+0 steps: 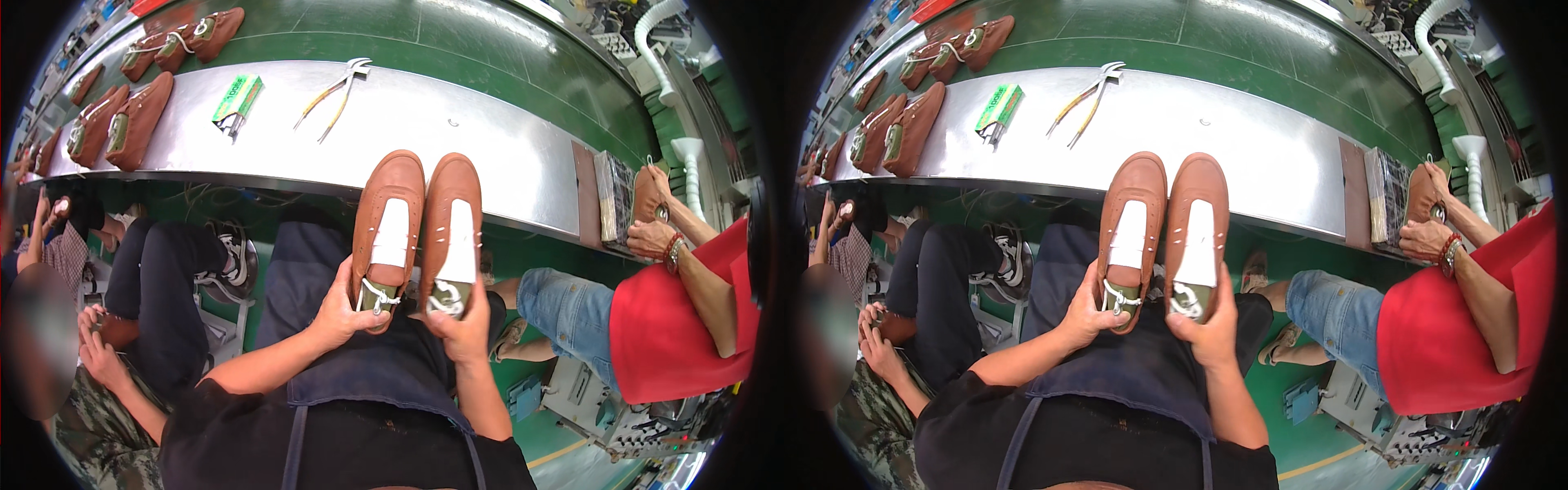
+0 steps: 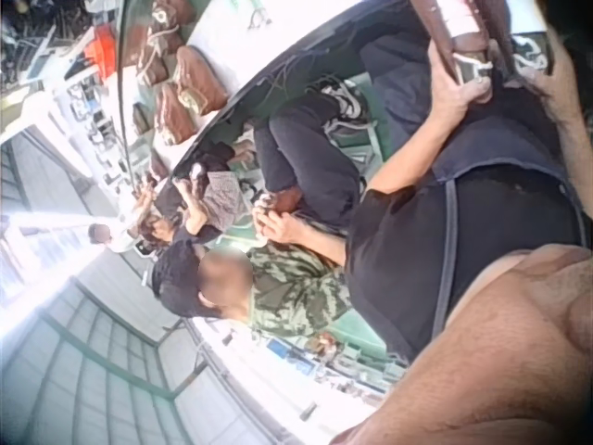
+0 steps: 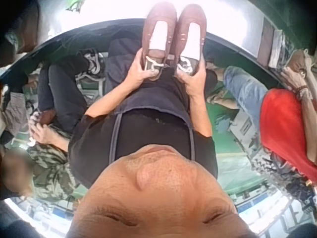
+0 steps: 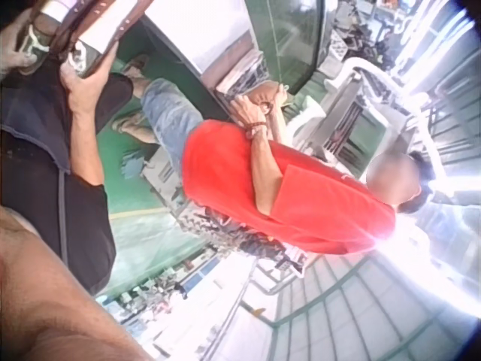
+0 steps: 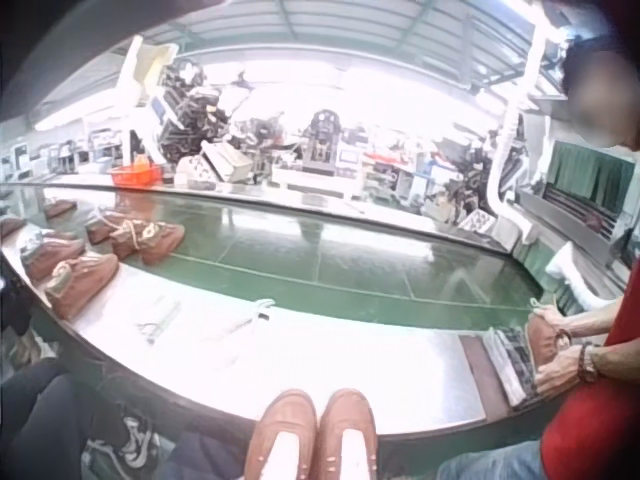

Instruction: Manually assemble and trim components of leather shoes on a factory production line.

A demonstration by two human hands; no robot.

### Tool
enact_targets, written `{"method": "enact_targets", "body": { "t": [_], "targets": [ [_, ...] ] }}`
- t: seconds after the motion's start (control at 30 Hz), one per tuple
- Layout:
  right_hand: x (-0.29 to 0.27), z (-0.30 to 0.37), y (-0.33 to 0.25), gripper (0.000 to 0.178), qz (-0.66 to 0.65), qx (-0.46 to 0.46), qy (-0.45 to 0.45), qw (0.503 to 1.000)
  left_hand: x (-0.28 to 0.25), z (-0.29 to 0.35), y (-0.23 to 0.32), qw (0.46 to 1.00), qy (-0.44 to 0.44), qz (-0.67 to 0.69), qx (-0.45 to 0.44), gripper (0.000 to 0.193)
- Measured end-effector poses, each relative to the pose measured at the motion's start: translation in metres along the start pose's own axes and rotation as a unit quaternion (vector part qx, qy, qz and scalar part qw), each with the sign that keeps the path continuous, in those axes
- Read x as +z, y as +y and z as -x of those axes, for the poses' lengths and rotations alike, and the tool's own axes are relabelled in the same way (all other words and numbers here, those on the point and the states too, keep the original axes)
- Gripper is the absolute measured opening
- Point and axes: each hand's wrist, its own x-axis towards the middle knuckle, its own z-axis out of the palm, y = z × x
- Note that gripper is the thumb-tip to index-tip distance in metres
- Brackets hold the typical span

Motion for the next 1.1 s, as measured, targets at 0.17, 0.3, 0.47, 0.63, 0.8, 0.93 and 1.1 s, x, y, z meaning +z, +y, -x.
{"method": "enact_targets", "body": {
  "t": [0.17, 0.3, 0.47, 0.63, 0.8, 0.93, 1.1],
  "targets": [
    [-0.035, -0.051, -0.071, 0.076, 0.012, -0.028, 0.009, 0.999, 0.002, 0.001, 0.006, 1.0, 0.005, 0.03, 0.001, 0.114],
    [-0.075, -0.119, -0.119, 0.035, 0.151, -0.031, 0.04, 0.987, 0.004, 0.001, 0.016, 0.998, -0.01, 0.05, -0.021, 0.114],
    [-0.013, -0.144, -0.167, 0.047, 0.699, -0.063, 0.146, 0.697, -0.006, 0.003, 0.01, 0.999, -0.012, 0.032, -0.018, 0.115],
    [-0.03, -0.181, -0.162, 0.048, 0.801, -0.259, 0.137, 0.522, -0.013, 0.002, 0.007, 0.999, -0.043, 0.023, -0.009, 0.114],
    [0.121, -0.185, -0.157, 0.05, 0.565, -0.294, -0.142, 0.758, -0.023, 0.009, 0.008, 0.998, -0.045, 0.05, -0.013, 0.112],
    [0.205, -0.211, -0.097, 0.057, 0.571, -0.285, -0.232, 0.734, -0.025, 0.013, 0.01, 0.998, -0.053, 0.016, -0.014, 0.11],
    [0.243, -0.235, -0.061, 0.058, 0.687, -0.238, -0.17, 0.665, -0.028, 0.016, 0.006, 0.999, -0.042, -0.006, -0.02, 0.111]
  ]
}}
